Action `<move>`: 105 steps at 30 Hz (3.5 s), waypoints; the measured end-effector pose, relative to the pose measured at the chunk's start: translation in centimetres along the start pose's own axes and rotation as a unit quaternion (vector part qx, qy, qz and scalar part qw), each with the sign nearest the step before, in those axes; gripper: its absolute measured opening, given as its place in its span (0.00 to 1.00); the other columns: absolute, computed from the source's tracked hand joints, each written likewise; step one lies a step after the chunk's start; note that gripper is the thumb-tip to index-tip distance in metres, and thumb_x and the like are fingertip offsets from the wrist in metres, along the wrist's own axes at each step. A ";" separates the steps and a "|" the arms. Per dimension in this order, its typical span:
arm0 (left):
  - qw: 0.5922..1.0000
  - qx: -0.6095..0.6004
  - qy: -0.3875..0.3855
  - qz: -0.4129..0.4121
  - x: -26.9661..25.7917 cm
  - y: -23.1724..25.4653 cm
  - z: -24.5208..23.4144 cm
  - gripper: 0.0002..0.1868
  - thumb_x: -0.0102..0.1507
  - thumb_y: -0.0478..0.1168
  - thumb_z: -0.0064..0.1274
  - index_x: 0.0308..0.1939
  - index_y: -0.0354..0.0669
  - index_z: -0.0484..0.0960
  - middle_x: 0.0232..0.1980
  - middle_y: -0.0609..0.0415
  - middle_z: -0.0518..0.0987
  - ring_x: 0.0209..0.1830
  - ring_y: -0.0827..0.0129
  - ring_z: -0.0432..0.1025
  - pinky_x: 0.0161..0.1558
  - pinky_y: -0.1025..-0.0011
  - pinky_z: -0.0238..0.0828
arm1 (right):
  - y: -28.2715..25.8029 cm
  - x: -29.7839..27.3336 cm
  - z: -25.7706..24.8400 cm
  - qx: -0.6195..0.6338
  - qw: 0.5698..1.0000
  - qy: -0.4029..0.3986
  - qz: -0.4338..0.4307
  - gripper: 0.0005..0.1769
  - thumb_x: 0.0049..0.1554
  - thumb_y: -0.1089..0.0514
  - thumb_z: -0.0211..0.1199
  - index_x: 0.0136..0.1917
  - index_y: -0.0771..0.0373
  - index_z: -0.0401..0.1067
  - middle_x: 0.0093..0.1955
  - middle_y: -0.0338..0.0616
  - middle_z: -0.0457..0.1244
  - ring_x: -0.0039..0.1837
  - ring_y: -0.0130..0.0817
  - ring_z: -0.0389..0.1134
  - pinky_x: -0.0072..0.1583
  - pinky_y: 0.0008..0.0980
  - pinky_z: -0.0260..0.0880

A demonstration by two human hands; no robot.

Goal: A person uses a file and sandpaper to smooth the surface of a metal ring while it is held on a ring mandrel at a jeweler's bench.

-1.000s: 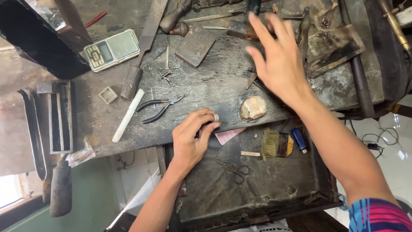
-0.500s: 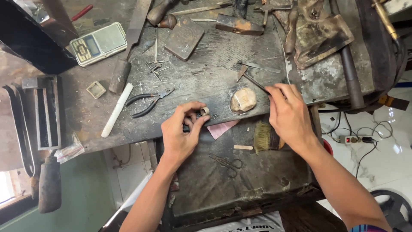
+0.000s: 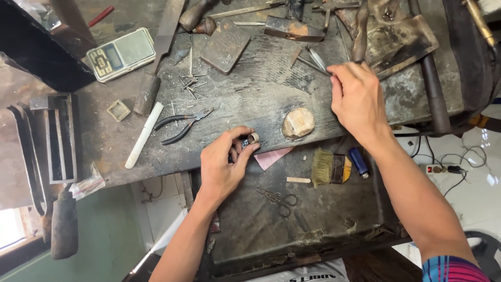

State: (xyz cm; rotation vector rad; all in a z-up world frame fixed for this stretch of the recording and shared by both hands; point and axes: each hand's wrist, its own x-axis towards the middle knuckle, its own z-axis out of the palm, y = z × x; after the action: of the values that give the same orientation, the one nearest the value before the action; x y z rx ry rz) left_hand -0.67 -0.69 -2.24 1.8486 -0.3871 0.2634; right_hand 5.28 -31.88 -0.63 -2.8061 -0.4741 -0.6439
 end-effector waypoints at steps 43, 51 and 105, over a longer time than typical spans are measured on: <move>0.999 0.016 -0.003 0.034 0.5 1.5 -0.3 0.12 0.62 0.29 0.65 0.39 0.39 0.74 0.44 0.49 0.85 0.27 0.79 0.74 0.31 0.83 0.67 | 11.0 -12.1 -7.6 -0.192 0.958 -0.069 0.199 0.15 0.73 0.60 0.70 0.61 0.80 0.78 0.53 0.65 0.66 0.48 0.63 0.68 0.52 0.54 0.69; 0.980 -0.135 -0.031 -0.144 2.9 2.5 -1.1 0.07 0.64 0.34 0.59 0.46 0.38 0.83 0.41 0.52 0.83 0.31 0.75 0.73 0.34 0.80 0.74 | 7.5 -13.3 -9.7 -0.072 0.932 -0.022 0.355 0.16 0.83 0.58 0.57 0.58 0.72 0.77 0.38 0.50 0.67 0.39 0.47 0.70 0.42 0.42 0.69; 0.451 -0.756 -0.049 -0.471 8.8 5.5 3.1 0.19 0.73 0.60 0.38 0.46 0.51 0.70 0.24 0.69 0.52 0.15 0.88 0.46 0.08 0.91 0.41 | -3.4 0.7 -2.6 0.084 0.994 -0.039 0.059 0.12 0.64 0.68 0.65 0.60 0.73 0.77 0.53 0.54 0.66 0.58 0.50 0.67 0.61 0.43 0.70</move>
State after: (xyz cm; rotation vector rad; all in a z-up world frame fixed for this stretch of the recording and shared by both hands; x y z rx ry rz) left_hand 5.24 -6.34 4.94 0.0058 0.3811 -0.7975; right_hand 3.62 -29.27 2.43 -2.6829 -0.3544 -0.4498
